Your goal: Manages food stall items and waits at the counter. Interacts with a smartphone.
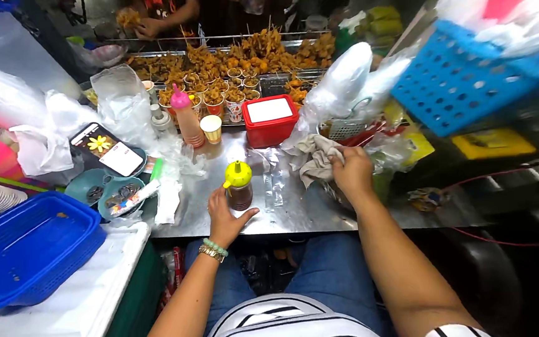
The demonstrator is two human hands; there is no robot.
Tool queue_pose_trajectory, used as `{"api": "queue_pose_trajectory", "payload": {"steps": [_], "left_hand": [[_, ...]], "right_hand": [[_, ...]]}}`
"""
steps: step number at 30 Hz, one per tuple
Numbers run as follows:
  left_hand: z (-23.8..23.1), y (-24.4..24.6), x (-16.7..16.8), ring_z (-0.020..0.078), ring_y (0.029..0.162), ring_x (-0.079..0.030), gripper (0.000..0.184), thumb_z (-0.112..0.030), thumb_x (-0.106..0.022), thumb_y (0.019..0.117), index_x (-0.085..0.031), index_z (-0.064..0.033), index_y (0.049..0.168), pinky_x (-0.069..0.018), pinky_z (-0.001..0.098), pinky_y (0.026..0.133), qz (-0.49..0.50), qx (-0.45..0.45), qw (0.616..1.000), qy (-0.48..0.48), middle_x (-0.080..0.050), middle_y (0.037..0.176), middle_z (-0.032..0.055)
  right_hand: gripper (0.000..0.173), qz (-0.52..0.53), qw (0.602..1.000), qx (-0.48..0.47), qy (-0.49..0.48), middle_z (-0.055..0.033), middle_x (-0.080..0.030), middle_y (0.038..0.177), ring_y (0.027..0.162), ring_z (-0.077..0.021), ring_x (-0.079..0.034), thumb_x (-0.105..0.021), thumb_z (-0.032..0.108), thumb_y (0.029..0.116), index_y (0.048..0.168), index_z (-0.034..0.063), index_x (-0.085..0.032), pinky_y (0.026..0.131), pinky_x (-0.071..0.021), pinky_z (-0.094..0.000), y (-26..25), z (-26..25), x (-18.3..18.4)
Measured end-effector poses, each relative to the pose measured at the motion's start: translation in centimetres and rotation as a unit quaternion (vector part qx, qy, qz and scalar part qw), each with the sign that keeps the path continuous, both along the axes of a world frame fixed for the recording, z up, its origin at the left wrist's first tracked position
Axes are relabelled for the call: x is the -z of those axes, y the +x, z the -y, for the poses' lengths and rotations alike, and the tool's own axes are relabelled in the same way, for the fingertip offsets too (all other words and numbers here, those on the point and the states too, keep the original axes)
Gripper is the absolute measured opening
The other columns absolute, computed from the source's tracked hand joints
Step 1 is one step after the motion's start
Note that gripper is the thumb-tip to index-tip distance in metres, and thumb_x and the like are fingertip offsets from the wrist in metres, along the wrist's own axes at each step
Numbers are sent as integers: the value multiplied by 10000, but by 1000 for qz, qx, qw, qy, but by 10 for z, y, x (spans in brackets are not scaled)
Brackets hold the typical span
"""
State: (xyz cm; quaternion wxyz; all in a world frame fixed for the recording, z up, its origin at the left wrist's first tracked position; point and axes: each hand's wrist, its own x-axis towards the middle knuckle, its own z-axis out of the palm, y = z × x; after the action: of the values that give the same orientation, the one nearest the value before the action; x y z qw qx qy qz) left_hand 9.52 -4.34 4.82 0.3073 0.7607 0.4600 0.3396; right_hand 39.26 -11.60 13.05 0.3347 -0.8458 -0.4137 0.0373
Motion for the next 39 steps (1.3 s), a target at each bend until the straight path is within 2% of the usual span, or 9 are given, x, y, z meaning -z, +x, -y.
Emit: {"api": "queue_pose_trajectory", "payload": {"steps": [5,8,11,14,17,20,24,34,39], "left_hand": [[-17,23,0,398,1356,-497,872,-327,-834,815,-430,127,1440,-367,509,1161,39,-38,998,-31,-520,1422,319],[-30,31,-5,372,1328,-528,871,-269,-845,818,-395,111,1460,-407,467,1135,46,-35,998,-40,-538,1398,312],[-46,40,-16,369,1326,-531,908,-263,-854,825,-351,63,1507,-411,479,1129,20,-42,997,-65,-532,1419,293],[-57,46,-19,380,1325,-531,949,-247,-857,831,-300,45,1542,-414,505,1120,10,-52,995,-81,-528,1429,287],[-60,45,-17,371,1335,-515,1023,-235,-878,805,-242,49,1555,-420,486,1112,24,-55,995,-78,-509,1442,287],[-45,34,-1,423,1397,-427,1050,-327,-856,802,-247,98,1545,-410,522,1109,46,-50,997,-41,-381,1533,334],[1,2,17,457,1352,-465,852,-315,-754,886,-349,136,1484,-445,538,1067,59,-28,998,-1,-393,1503,370],[43,-20,27,328,1205,-591,492,-165,-658,920,-556,137,1295,-502,426,975,106,10,994,6,-581,1328,309],[29,25,-14,189,1162,-625,379,-216,-434,1078,-671,37,1232,-488,379,1010,118,135,957,-227,-670,1257,151]], "right_hand": [[298,22,999,-9,-33,-322,-598,1288,1202,-474,-598,-609,-3,975,1261,-65,-663,1023,-473,-608,5,2,12],[391,19,991,-43,-123,-302,-521,1421,1339,-505,-459,-612,-4,932,1319,11,-671,1090,-390,-648,0,6,28],[315,52,988,-108,-94,-276,-550,1421,1348,-504,-458,-596,162,1000,1255,19,-715,1100,-372,-650,-25,7,44],[392,25,975,-191,-108,-261,-649,1268,1259,-414,-583,-526,286,1061,1150,-43,-720,1089,-448,-529,-58,-5,48],[419,-59,967,-205,-138,-270,-621,1291,1242,-377,-601,-542,290,1060,1259,-63,-647,1077,-471,-475,-81,-28,55],[671,-105,958,-168,-206,-260,-567,1370,1272,-401,-571,-667,496,964,1369,-31,-574,1028,-485,-561,-86,-49,63],[412,-134,941,-163,-263,-228,-615,1349,1277,-392,-582,-582,342,1036,1254,2,-665,1016,-469,-604,-85,-60,68],[338,-221,957,-125,-142,-213,-687,1212,1164,-327,-654,-475,220,1093,1241,-16,-666,1034,-479,-512,-72,-45,59],[266,-336,937,-98,23,-100,-684,918,786,-127,-613,-543,172,1068,1138,-44,-682,777,-508,-307,-73,-29,43]]}}
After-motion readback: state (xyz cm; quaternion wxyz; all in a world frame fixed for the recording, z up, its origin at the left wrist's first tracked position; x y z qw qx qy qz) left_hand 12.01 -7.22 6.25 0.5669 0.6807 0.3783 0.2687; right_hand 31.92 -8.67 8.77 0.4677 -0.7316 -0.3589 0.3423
